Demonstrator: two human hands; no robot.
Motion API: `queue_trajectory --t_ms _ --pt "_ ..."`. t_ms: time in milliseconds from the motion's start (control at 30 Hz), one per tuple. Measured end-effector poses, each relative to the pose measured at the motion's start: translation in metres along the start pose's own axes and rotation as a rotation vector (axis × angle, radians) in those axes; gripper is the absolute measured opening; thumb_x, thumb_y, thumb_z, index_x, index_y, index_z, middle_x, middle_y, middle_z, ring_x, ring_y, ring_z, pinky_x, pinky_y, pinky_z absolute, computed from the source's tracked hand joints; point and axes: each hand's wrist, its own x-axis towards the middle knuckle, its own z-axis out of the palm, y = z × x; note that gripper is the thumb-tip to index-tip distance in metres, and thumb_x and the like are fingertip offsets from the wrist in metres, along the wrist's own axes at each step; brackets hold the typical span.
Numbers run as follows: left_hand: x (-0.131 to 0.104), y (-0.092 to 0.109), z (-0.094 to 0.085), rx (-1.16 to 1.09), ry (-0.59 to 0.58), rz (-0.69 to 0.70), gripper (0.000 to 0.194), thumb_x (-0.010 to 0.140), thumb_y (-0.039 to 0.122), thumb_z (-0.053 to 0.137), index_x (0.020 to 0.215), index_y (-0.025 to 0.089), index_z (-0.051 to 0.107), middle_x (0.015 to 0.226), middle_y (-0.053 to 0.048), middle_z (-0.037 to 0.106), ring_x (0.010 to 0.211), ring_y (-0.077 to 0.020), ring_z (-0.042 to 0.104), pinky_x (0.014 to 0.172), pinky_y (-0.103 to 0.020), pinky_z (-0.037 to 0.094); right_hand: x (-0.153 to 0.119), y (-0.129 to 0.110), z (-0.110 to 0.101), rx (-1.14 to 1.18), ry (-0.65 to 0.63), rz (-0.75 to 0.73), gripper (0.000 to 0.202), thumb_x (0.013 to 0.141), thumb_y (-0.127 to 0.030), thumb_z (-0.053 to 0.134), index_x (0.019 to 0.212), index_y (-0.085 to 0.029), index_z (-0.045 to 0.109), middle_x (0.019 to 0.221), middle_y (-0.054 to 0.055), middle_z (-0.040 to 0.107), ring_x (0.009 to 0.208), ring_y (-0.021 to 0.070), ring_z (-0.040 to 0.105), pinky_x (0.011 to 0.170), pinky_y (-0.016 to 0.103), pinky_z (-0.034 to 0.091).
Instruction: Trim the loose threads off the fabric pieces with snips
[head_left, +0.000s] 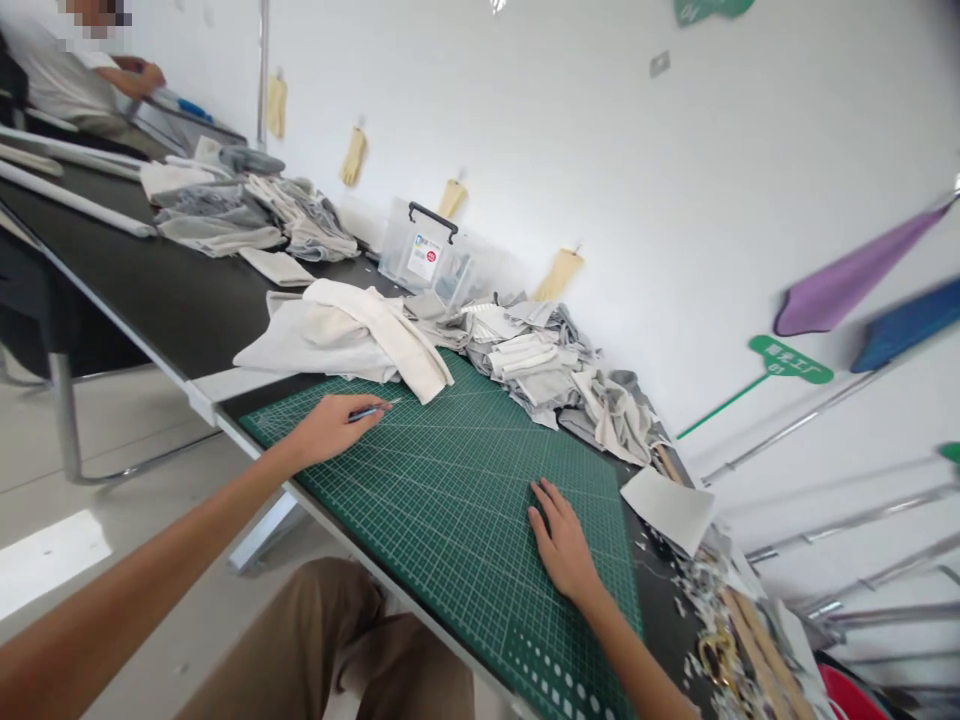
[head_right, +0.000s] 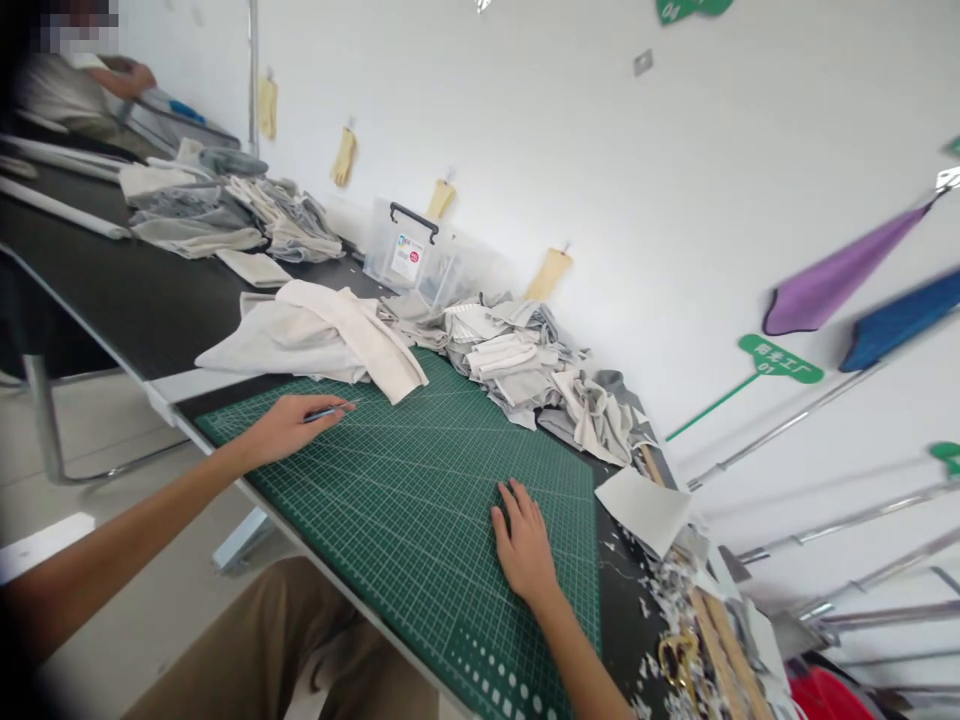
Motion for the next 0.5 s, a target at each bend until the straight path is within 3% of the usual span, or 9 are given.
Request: queue_trajectory --t_ms 133,233,367,500 --pt "-0.002 0.008 0.001 0.037 -0.043 0.011 0.042 0.087 0.052 0.046 0.113 0.028 0.070 0.114 0.001 0.071 0.101 -0.0253 0.066 0.092 -0.028 0.045 0.001 -0.004 -0.005 0.025 0.016 0.010 0.049 0.098 -0.045 0.034 0.140 -0.023 0.046 0.151 0.007 0.037 0.141 0.0275 0.031 0.116 0.056 0.024" --pt "-0.003 0.023 0.004 0.070 -0.164 0.068 0.041 0.089 0.051 0.045 0.115 0.030 0.069 0.113 0.002 0.071 0.100 -0.0249 0.066 0.090 -0.027 0.045 0.000 -0.006 -0.007 0.035 0.023 0.027 0.050 0.098 -0.046 0.032 0.140 -0.023 0.047 0.151 0.007 0.038 0.141 0.0274 0.031 0.116 0.055 0.024" --pt "0.006 0.072 0.019 0.090 -0.320 0.219 0.040 0.095 0.044 0.037 0.119 0.029 0.066 0.110 -0.001 0.072 0.099 -0.0229 0.066 0.087 -0.026 0.043 -0.001 -0.007 -0.006 0.041 0.033 0.030 0.050 0.097 -0.046 0.033 0.138 -0.022 0.049 0.150 0.007 0.039 0.141 0.0287 0.032 0.116 0.055 0.024" --pt "0.043 0.132 0.056 -0.001 -0.363 0.346 0.038 0.095 0.041 0.039 0.113 0.025 0.068 0.094 -0.004 0.074 0.085 -0.0207 0.066 0.078 -0.025 0.043 0.000 -0.006 -0.006 0.063 0.049 0.031 0.049 0.097 -0.044 0.036 0.137 -0.022 0.051 0.149 0.007 0.040 0.140 0.0296 0.033 0.116 0.056 0.025"
